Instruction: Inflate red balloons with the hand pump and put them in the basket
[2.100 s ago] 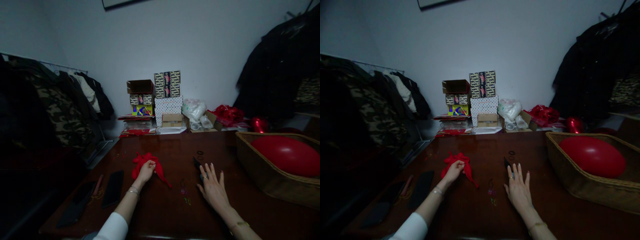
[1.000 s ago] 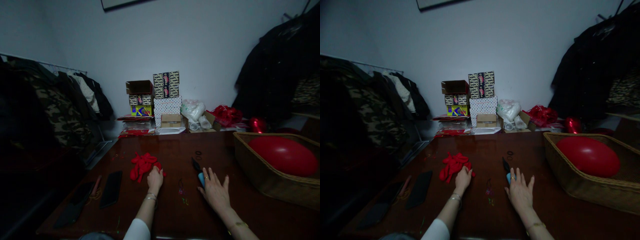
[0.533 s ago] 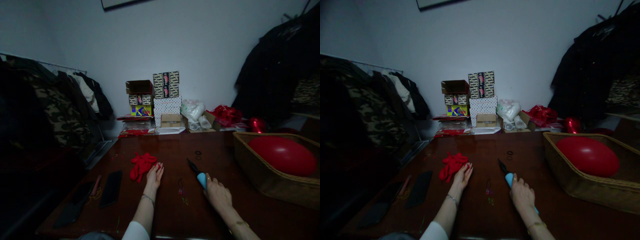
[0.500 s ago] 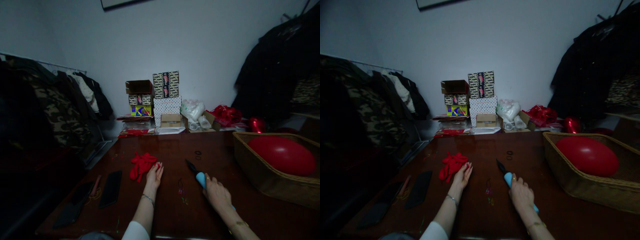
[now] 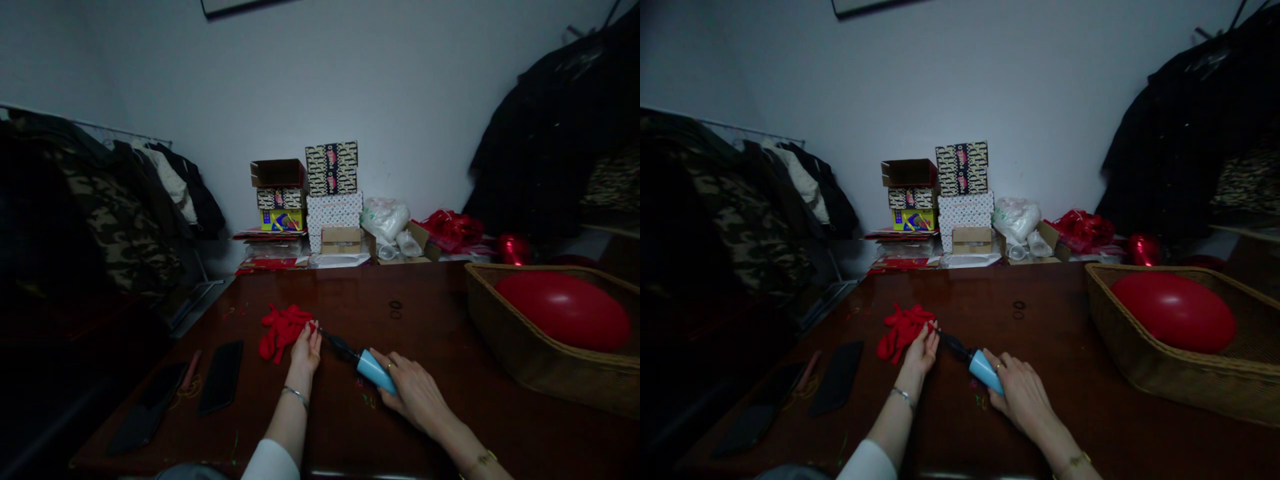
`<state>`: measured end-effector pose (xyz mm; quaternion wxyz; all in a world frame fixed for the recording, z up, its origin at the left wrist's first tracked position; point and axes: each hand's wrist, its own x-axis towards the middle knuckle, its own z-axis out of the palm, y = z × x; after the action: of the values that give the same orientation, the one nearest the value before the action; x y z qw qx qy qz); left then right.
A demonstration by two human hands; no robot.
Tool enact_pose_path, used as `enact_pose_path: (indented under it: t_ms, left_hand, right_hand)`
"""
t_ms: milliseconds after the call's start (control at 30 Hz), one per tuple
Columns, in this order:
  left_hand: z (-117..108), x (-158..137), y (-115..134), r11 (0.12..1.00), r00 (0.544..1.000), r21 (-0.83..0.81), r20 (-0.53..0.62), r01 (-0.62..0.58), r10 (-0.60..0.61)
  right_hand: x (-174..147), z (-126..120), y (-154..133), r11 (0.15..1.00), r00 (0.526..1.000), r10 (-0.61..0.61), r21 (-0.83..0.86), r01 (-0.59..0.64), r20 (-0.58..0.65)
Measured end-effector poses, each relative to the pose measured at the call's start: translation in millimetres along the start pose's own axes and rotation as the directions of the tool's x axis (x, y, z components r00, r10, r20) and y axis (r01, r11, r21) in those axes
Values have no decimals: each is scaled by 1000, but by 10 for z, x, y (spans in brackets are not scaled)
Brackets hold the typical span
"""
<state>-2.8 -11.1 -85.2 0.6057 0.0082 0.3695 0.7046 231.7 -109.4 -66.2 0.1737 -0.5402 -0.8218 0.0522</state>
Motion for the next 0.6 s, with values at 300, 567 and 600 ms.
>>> enact_pose_path:
  t_ms: [300,567,600]
  left_hand:
    - [28,-73,-152,1000,999,1,45,-1,1]
    - [79,-201,-296,998,995,35,81,50,-53]
    - [78,-208,-311,997,994,42,87,60,-63]
  right_hand:
    - [7,28,-15,1000,1000,12,-16,-12,23]
    - [0,24,-39,999,999,35,-19,-35,28]
    - [0,24,-43,999,999,38,-20,-37,32]
